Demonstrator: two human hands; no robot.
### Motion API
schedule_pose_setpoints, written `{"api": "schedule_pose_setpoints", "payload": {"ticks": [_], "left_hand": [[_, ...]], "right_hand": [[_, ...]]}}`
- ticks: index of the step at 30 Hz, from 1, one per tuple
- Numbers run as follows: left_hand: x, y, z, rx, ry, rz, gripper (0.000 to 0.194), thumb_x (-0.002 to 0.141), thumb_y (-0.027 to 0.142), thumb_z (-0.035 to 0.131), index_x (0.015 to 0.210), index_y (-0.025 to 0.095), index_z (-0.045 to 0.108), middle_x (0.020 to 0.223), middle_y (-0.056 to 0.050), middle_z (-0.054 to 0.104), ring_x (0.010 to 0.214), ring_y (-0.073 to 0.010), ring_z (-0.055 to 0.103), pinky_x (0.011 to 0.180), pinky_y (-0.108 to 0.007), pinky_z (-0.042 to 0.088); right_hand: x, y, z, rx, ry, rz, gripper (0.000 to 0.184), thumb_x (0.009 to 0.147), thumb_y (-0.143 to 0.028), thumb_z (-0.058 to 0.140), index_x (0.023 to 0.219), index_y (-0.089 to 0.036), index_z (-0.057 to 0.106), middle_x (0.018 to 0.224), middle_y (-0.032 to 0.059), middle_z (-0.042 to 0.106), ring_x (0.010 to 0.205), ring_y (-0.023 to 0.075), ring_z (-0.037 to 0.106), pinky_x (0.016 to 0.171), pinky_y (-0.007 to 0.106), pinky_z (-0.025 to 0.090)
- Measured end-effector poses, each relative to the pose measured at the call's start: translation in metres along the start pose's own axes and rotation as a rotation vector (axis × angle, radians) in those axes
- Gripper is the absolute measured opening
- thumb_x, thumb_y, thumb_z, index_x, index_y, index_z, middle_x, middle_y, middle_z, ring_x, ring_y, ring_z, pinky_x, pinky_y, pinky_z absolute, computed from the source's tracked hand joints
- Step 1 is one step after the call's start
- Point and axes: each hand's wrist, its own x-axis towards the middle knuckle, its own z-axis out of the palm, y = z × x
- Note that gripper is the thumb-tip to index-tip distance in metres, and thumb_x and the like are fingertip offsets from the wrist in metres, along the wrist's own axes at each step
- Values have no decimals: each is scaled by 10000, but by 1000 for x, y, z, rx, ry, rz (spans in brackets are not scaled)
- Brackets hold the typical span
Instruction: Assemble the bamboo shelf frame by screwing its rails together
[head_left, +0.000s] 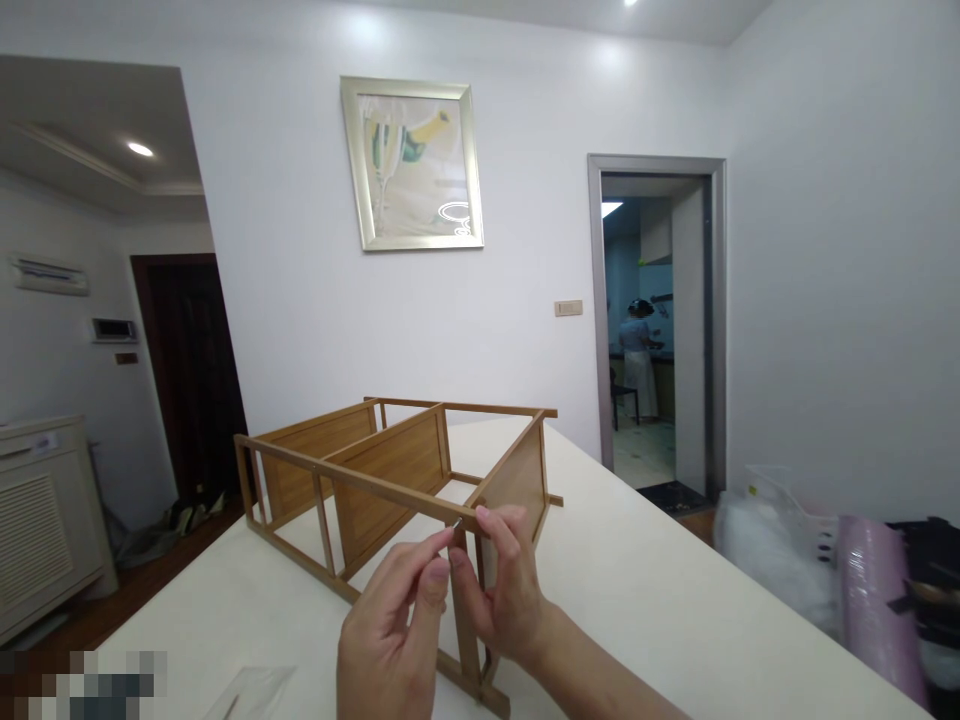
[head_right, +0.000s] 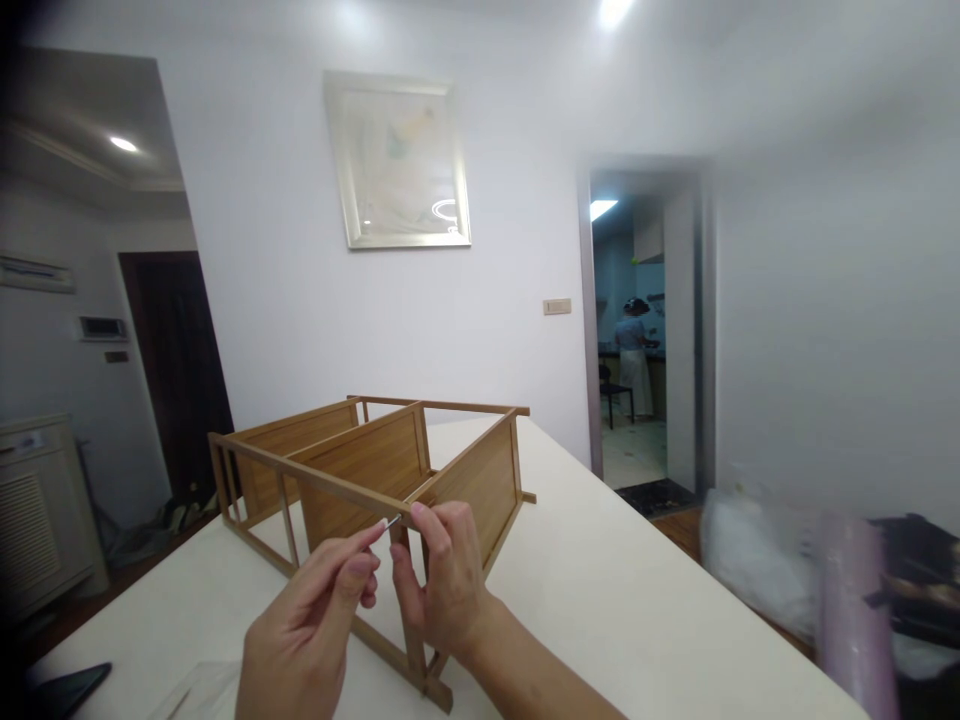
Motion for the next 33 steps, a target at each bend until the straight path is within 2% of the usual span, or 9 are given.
{"api": "schedule_pose_setpoints", "payload": {"ticks": [2,4,8,17,22,29,33], "left_hand": [[0,1,3,-132,59,-156,411,771,512,713,1037,199,714,786,-27,701,620,-138,628,626,-227,534],[-1,-1,6,-220,114,-256,463,709,538,763,991,180,683,771,-30,693,626,-138,627,604,-218,530],[-1,-7,6,-231,119,-285,463,645,557,803,830,159,658,719,-45,685,658,-167,657,600,-230,548],[-1,-14,0,-137,155,-189,376,647,473,827,841,160,754,814,-82,767,736,-212,732,709,-274,615],[-4,-18,4,-88,201,-29,260,720,380,788,885,180,767,890,-65,775,787,-193,737,758,-244,615],[-9,-11,5,85,228,201,158,786,295,725,924,229,764,934,-30,753,825,-161,710,742,-209,583],[-13,-7,8,129,275,189,148,807,307,705,925,249,772,931,-37,730,835,-174,681,759,-249,551]], "right_hand": [[1,0,0,2,-2,-1,685,798,-18,587,1429,-145,353,1031,109,526,911,231,500,741,414,491],[1,-1,0,5,-2,-1,688,796,-18,589,1429,-144,352,1028,109,524,911,231,498,738,414,490],[1,0,0,7,-10,4,703,795,-17,597,1436,-150,343,1026,106,521,911,231,496,744,416,489],[-1,0,0,11,-5,6,705,792,-12,597,1436,-148,344,1037,107,526,911,230,492,745,415,483],[-1,-1,0,7,-13,8,699,795,-17,592,1434,-151,344,1035,103,530,911,226,501,751,412,487],[-1,0,0,-7,-4,3,686,803,-35,590,1433,-154,344,1032,101,536,906,221,507,746,407,494],[0,0,0,-8,-8,11,686,803,-31,588,1433,-156,346,1033,104,538,914,224,510,746,409,499]]}}
